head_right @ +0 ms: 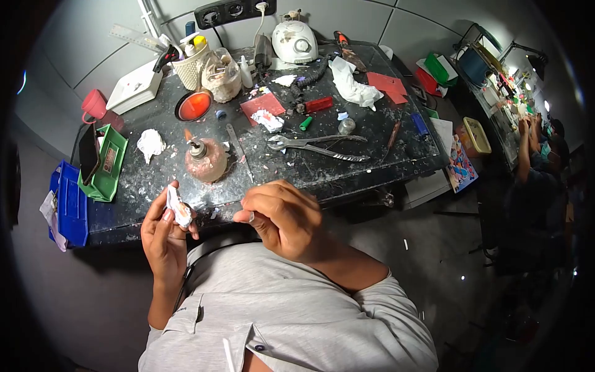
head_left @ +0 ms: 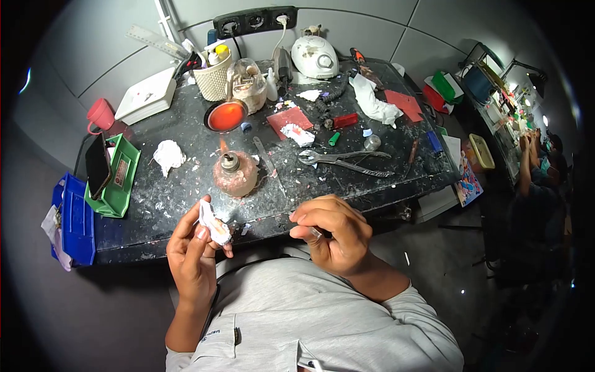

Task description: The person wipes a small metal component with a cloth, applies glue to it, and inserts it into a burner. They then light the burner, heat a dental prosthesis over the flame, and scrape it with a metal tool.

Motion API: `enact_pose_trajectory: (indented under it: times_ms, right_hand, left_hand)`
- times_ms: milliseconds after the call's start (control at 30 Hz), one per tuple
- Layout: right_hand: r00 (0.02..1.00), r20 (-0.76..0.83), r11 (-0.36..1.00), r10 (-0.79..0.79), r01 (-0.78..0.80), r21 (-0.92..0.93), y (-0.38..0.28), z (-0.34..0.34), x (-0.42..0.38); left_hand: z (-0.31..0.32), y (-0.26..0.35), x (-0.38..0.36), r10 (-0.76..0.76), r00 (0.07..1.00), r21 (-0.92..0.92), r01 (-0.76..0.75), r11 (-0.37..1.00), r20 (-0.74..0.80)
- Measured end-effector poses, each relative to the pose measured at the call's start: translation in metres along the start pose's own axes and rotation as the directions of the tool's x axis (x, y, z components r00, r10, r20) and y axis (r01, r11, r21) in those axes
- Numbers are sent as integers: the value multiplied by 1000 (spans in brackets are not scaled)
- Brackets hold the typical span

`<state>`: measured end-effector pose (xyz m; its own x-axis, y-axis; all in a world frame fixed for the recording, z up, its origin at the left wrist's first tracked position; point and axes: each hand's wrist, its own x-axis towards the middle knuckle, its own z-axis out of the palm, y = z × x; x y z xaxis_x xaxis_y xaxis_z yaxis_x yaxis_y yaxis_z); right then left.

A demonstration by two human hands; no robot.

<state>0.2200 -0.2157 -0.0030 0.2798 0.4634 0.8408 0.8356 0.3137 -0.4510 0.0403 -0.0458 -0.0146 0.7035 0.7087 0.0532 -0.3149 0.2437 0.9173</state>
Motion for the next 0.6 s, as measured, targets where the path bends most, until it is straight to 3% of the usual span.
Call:
enact_pose_trajectory:
  times_ms: [200, 333, 400, 600]
  right_hand:
    - [996, -1, 995, 91, -91, -36, 6, 13, 10]
    - [952, 136, 955, 273, -251, -156, 11, 17, -3]
    - [880, 246, 907, 407, -358, -222, 11, 13, -7]
    - [820, 243, 829, 518, -552, 94, 5, -6, -4]
  left_hand:
    - [4, 5, -1, -17, 1000, -14, 17, 1000, 25]
    - [3, 7, 0, -16, 1000, -8, 17, 1000, 14]
    - [3, 8, -1, -20, 1000, -20, 20, 1000, 12]
    - [0, 6, 0, -57, 995, -51, 62, 997, 87]
